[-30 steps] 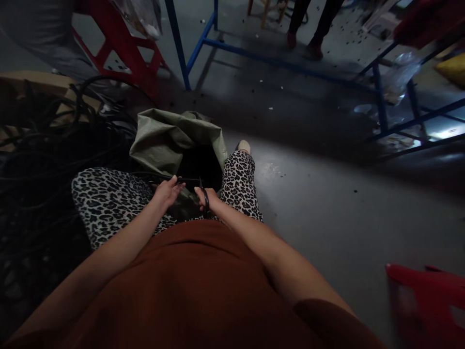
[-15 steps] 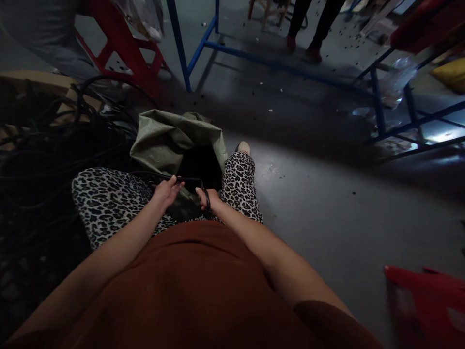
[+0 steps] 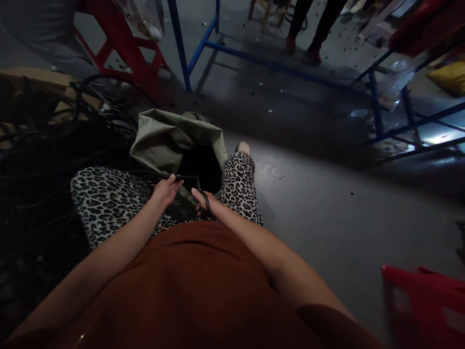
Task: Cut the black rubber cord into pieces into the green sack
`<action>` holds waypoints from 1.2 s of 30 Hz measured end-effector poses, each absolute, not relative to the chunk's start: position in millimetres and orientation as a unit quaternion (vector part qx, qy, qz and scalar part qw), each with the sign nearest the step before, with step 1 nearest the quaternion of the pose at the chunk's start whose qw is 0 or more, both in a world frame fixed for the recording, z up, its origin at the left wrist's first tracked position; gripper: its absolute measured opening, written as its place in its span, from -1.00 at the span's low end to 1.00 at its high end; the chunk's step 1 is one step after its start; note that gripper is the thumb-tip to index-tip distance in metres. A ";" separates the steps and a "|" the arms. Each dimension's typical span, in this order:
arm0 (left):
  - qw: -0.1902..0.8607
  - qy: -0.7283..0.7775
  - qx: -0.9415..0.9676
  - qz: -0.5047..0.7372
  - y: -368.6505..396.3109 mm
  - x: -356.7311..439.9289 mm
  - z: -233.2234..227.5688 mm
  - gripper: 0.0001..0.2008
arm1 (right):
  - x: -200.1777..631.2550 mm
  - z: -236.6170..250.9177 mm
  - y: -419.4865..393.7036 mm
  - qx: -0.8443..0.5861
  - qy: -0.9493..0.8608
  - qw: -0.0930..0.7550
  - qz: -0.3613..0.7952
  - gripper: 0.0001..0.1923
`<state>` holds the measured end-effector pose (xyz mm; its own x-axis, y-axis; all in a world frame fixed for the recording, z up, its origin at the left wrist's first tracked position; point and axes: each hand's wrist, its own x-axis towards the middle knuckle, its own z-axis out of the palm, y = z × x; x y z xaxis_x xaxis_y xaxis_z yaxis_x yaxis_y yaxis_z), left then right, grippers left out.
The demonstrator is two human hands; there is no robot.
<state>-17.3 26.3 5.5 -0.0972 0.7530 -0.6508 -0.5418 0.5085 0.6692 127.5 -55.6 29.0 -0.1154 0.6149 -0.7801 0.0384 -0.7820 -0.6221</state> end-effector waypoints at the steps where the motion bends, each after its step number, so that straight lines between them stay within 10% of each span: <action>1: 0.665 0.559 0.096 0.487 25.9 -17.2 5.1 -0.87 | 127.1 28.8 -55.2 -0.631 -0.259 0.207 0.701 -0.52; 36: 0.695 0.571 0.072 0.431 22.3 -18.1 11.2 -0.88 | 125.6 28.5 -47.4 -0.661 -0.255 0.243 0.663 -0.59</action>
